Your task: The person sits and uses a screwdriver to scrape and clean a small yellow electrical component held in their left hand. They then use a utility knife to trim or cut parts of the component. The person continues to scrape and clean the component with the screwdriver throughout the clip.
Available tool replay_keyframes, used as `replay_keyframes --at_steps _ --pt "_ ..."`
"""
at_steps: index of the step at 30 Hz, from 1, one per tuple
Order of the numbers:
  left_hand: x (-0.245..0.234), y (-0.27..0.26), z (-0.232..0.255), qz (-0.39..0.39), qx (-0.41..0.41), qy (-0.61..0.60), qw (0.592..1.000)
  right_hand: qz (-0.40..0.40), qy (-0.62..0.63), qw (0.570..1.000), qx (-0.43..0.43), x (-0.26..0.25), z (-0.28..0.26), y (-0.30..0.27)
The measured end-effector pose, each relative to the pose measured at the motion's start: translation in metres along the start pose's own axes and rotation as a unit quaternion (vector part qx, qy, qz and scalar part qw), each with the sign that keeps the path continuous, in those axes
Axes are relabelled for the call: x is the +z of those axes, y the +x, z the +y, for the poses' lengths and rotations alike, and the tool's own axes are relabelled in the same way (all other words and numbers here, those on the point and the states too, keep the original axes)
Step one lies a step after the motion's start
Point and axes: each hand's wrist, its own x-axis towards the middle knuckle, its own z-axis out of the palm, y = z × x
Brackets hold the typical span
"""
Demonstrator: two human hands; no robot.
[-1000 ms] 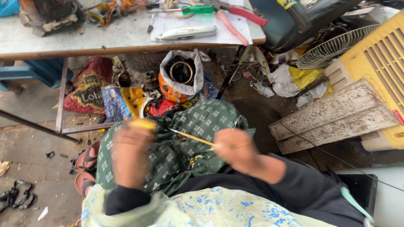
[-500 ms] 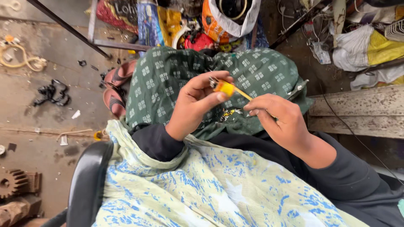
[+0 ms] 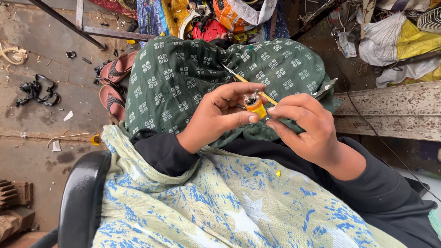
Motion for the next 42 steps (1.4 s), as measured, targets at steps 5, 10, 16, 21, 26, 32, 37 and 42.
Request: replay_keyframes --at_steps 5,10,16,21,26,32,37,42 --pt "0.001 -0.001 -0.006 0.009 -0.025 -0.002 1.0 -0.009 -0.022 1.0 -0.005 -0.001 -0.004 0.002" --pt "0.002 -0.002 -0.019 0.017 -0.023 -0.01 1.0 -0.025 -0.077 0.996 -0.04 -0.001 -0.001 0.0" --pt "0.006 0.0 -0.02 -0.007 -0.04 -0.046 0.998 0.004 -0.004 0.999 -0.051 0.001 0.002 -0.006" --pt "0.013 -0.004 -0.014 -0.011 -0.059 -0.066 0.996 0.031 0.021 0.998 -0.044 0.004 0.003 -0.016" --pt "0.017 -0.002 -0.008 0.002 -0.046 -0.145 0.988 0.063 0.086 0.994 0.003 0.003 0.0 -0.016" --pt "0.01 0.001 -0.009 0.062 -0.005 -0.089 0.994 0.054 0.225 0.97 0.079 -0.007 -0.002 -0.006" --pt "0.019 0.0 -0.008 0.081 0.136 0.133 0.978 -0.015 0.085 0.991 0.104 -0.002 0.008 -0.003" --pt "0.026 -0.003 0.008 0.047 0.261 0.453 0.851 -0.026 0.148 0.978 0.143 0.007 0.019 -0.007"
